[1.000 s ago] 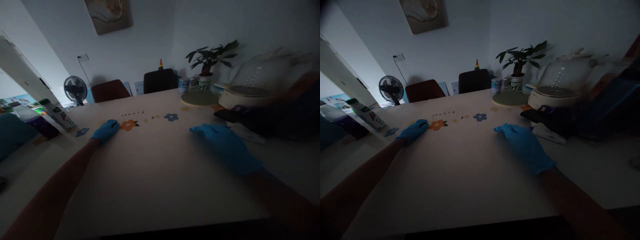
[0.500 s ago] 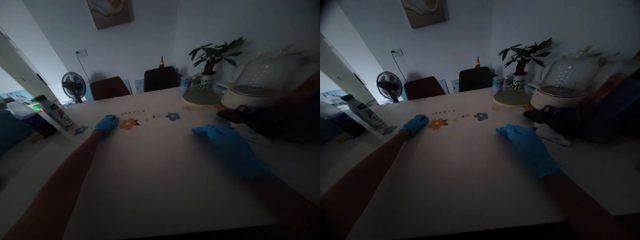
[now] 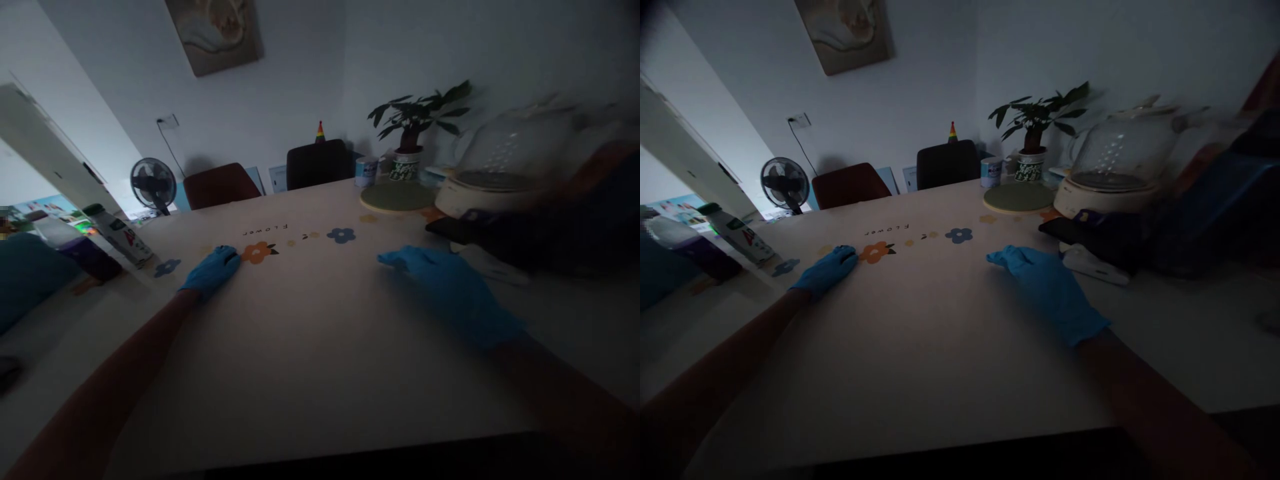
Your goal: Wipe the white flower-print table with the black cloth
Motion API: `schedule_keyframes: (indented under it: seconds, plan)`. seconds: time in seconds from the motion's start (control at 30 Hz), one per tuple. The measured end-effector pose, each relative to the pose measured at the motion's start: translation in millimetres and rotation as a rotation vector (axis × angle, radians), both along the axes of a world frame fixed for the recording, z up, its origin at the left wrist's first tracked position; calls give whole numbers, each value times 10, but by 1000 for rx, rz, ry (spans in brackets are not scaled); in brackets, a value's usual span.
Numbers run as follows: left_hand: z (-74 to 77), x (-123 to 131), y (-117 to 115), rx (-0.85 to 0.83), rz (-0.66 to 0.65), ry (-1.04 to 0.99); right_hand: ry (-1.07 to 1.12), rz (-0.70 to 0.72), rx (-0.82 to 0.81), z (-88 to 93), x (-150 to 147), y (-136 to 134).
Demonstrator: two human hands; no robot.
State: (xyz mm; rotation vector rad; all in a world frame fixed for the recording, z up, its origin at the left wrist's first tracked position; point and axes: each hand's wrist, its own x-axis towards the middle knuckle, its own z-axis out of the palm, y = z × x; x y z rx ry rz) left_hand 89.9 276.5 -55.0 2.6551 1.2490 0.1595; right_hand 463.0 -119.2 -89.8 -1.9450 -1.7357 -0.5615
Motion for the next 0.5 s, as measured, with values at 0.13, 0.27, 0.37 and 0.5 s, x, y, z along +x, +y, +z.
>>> schedule_keyframes:
  seconds: [0.13,0.27,0.37,0.5]
  plan:
    - [-52,-152,-211,-18,-68,-32,-114,57,-64,39,59,-24]
    - [-120,-274,-392,-23,-138,-34,-106,75,-20,47,107,-6]
    - [-167,-341,-494,-15,-151,-43,-64,87,1,25,119,15]
    - [-190,-376,-553,-11,-139,-47,-55,52,-11,0,105,24]
